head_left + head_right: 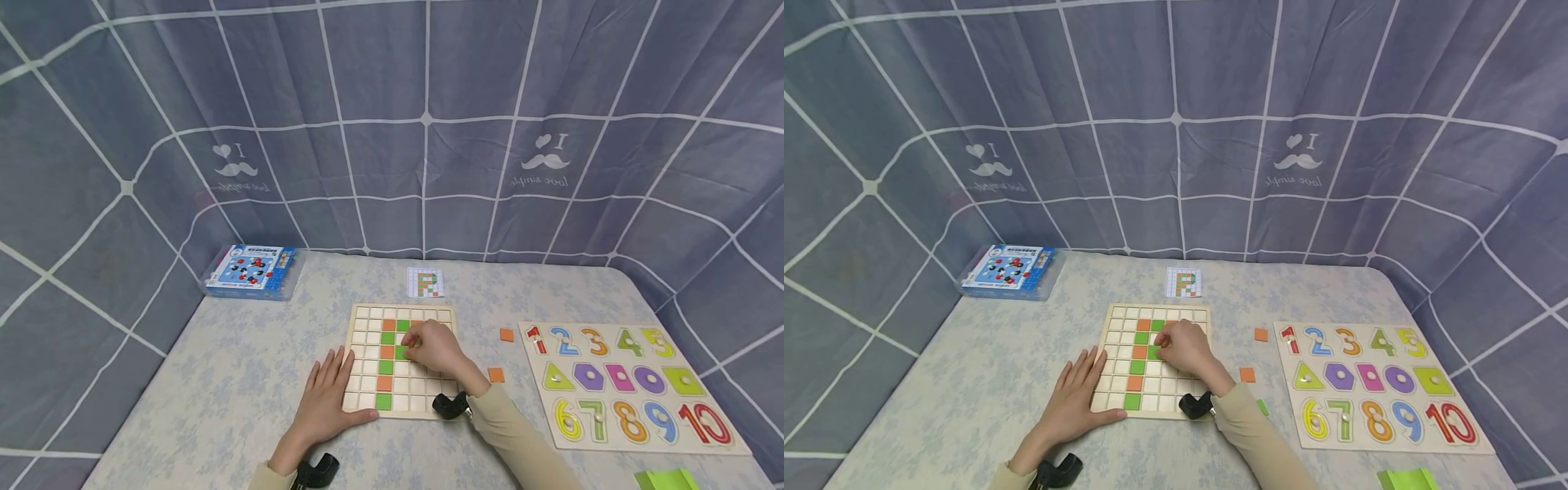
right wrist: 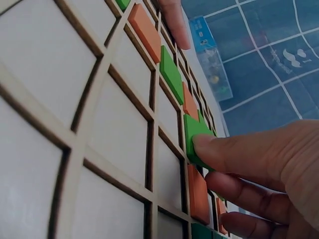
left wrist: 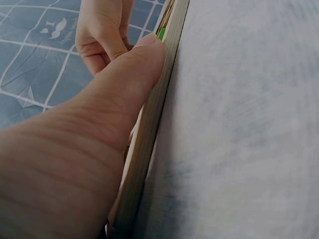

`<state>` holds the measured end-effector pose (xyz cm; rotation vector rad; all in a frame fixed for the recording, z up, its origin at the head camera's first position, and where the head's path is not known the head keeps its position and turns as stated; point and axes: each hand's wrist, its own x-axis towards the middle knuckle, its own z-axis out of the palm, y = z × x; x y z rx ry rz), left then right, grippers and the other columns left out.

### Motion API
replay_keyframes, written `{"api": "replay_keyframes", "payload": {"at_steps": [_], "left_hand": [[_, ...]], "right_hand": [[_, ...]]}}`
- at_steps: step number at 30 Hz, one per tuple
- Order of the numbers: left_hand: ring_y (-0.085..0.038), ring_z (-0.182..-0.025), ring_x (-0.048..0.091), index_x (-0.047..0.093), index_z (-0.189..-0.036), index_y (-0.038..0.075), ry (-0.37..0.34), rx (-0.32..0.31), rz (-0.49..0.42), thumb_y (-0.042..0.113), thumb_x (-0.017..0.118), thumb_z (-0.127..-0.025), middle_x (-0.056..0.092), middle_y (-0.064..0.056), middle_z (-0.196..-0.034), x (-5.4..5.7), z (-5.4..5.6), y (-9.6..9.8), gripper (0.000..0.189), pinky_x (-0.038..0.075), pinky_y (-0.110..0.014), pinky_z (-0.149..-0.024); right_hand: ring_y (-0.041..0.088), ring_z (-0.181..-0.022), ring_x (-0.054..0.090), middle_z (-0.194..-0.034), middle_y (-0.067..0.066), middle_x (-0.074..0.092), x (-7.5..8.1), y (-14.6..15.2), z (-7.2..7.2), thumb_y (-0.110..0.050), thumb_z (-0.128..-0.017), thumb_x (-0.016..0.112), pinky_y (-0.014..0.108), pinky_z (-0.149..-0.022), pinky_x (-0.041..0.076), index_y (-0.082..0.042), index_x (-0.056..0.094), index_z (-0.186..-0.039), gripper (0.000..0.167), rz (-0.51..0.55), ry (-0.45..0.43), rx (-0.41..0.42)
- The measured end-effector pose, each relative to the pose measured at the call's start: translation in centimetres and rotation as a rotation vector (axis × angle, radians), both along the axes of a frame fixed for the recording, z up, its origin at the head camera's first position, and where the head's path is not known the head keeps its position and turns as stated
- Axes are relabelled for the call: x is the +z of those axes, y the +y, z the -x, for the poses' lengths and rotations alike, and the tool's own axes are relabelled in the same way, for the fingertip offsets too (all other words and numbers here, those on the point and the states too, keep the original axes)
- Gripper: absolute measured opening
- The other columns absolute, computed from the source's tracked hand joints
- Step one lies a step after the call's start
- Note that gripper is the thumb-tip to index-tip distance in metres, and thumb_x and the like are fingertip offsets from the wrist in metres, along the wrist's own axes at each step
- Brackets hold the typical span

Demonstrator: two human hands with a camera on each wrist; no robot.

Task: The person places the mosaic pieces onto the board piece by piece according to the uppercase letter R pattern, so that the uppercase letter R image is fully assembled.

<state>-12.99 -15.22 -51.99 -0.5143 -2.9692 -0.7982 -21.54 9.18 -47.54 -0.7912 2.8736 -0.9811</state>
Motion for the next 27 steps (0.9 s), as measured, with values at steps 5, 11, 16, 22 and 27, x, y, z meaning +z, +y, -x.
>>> {"api": "replay_keyframes", "payload": {"at_steps": [5, 11, 16, 22, 27], "left_hand": [[-0.036, -0.141, 0.009, 0.025, -0.15, 0.003, 0.007, 0.0, 0.003, 0.072, 0.063, -0.072, 0.019, -0.019, -0.154, -0.02, -0.01, -0.03, 0.111, 0.007, -0.055, -0.11], [-0.036, -0.141, 0.009, 0.025, -0.15, 0.003, 0.007, 0.0, 0.006, 0.072, 0.062, -0.072, 0.019, -0.02, -0.154, -0.02, 0.0, -0.05, 0.111, 0.007, -0.054, -0.11], [-0.036, -0.141, 0.009, 0.024, -0.15, 0.003, 0.003, -0.001, 0.004, 0.073, 0.062, -0.072, 0.019, -0.019, -0.154, 0.06, -0.01, -0.04, 0.111, 0.006, -0.054, -0.11], [-0.036, -0.141, 0.009, 0.025, -0.15, 0.003, 0.004, -0.001, 0.008, 0.073, 0.062, -0.072, 0.019, -0.02, -0.154, 0.17, -0.03, -0.02, 0.112, 0.006, -0.054, -0.111], [-0.037, -0.141, 0.01, 0.024, -0.15, 0.002, 0.005, -0.001, 0.006, 0.072, 0.063, -0.072, 0.019, -0.02, -0.154, 0.25, -0.08, -0.05, 0.112, 0.006, -0.055, -0.11]], "right_hand": [[0.011, -0.066, 0.05, -0.074, -0.005, 0.06, -0.31, 0.09, 0.02, -0.014, -0.073, 0.083, 0.035, -0.082, 0.043, -0.011, 0.074, -0.085, 0.015, -0.017, 0.07, 0.048], [0.011, -0.067, 0.045, -0.077, -0.005, 0.063, -0.5, 0.24, -0.03, -0.018, -0.074, 0.083, 0.027, -0.063, 0.036, -0.012, 0.077, -0.085, 0.014, -0.065, 0.146, 0.068], [0.01, -0.068, 0.046, -0.08, -0.004, 0.067, -0.42, 0.43, -0.16, -0.018, -0.074, 0.082, 0.027, -0.062, 0.036, -0.013, 0.078, -0.087, 0.014, -0.076, 0.16, 0.068], [0.009, -0.067, 0.047, -0.079, -0.004, 0.067, -0.53, 0.67, -0.19, -0.016, -0.075, 0.082, 0.026, -0.062, 0.037, -0.012, 0.078, -0.089, 0.015, -0.067, 0.178, 0.087], [0.012, -0.071, 0.046, -0.08, -0.004, 0.062, -0.55, 0.85, -0.5, -0.019, -0.078, 0.08, 0.029, -0.064, 0.036, -0.012, 0.076, -0.095, 0.019, -0.065, 0.153, 0.074]]}}
